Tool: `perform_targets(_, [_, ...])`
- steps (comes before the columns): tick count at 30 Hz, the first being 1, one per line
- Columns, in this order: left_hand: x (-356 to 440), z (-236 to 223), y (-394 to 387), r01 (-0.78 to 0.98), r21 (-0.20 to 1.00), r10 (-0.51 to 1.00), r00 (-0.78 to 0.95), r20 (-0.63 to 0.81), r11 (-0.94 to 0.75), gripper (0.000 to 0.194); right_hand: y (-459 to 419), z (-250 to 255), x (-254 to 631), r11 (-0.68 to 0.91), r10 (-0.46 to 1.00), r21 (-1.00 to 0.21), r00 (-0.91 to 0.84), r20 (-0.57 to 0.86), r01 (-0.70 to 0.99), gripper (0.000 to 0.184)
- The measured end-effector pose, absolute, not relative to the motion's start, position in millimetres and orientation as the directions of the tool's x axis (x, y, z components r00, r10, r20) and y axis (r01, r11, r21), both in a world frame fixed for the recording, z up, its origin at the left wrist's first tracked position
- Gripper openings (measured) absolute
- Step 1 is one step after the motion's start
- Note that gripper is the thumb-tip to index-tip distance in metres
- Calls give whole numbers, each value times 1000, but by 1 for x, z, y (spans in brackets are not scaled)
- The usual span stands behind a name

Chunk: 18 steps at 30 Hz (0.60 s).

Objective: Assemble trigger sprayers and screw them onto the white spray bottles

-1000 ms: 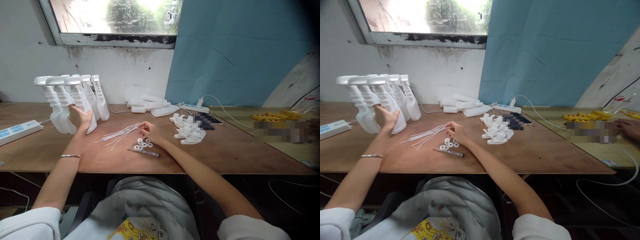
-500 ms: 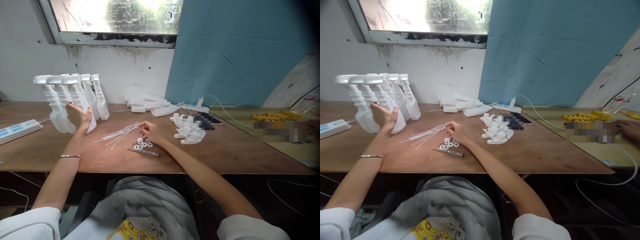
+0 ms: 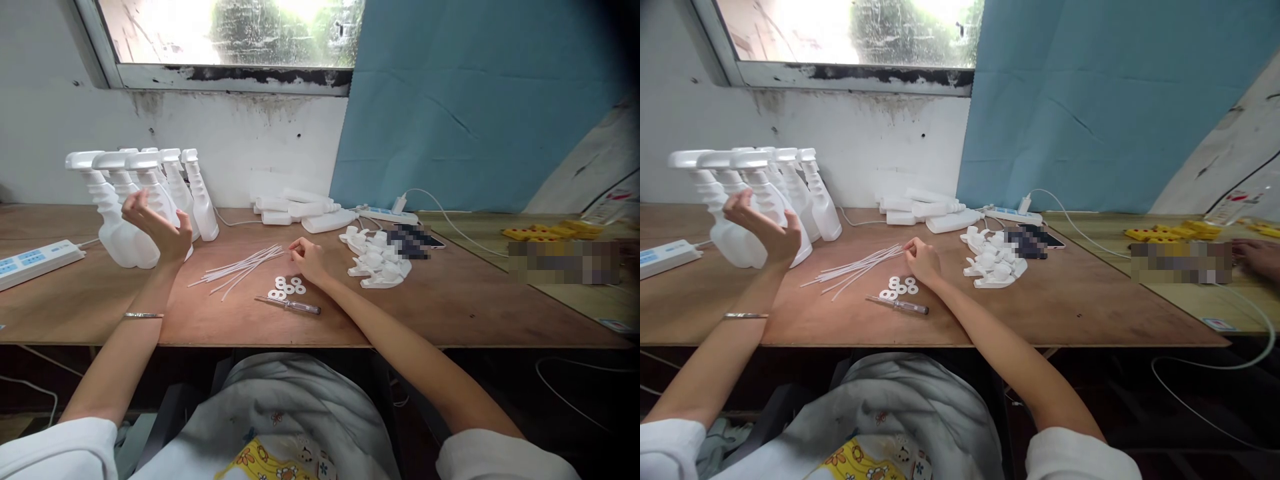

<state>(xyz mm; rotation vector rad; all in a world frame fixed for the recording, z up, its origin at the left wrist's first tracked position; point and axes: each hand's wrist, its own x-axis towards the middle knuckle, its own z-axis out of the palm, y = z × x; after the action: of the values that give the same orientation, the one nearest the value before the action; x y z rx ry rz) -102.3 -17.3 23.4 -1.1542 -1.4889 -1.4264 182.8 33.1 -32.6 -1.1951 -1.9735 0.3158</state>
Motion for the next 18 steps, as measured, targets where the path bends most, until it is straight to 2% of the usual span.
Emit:
perform_targets(2, [-98, 21, -16, 968, 219, 176, -197, 965, -119, 45, 27, -26, 185, 488, 830, -404, -268, 489, 774, 16])
perform_targets(4, [-93, 17, -12, 959, 165, 327, -84, 941, -229, 28, 21, -20, 186, 435, 829, -219, -294, 475, 873, 19])
perform_targets(7, [-81, 13, -4, 901, 150, 552, 113, 826, -408, 15, 19, -14, 187, 270, 854, -24, -228, 468, 963, 23])
perform_targets(10, [-60, 17, -2, 823, 209, 716, 300, 630, -528, 14, 22, -9, 192, 102, 863, 59, -118, 491, 993, 29])
perform_targets(12, [-44, 22, -3, 781, 276, 802, 426, 419, -560, 17, 24, -7, 196, 35, 867, 86, -73, 492, 996, 32])
perform_targets(15, [-20, 27, -6, 726, 348, 793, 602, 94, -593, 23, 23, -6, 199, -45, 910, 108, -4, 414, 993, 34])
perform_targets(18, [-5, 22, -6, 712, 381, 761, 648, -33, -589, 24, 20, -8, 198, -80, 939, 118, 35, 342, 990, 35])
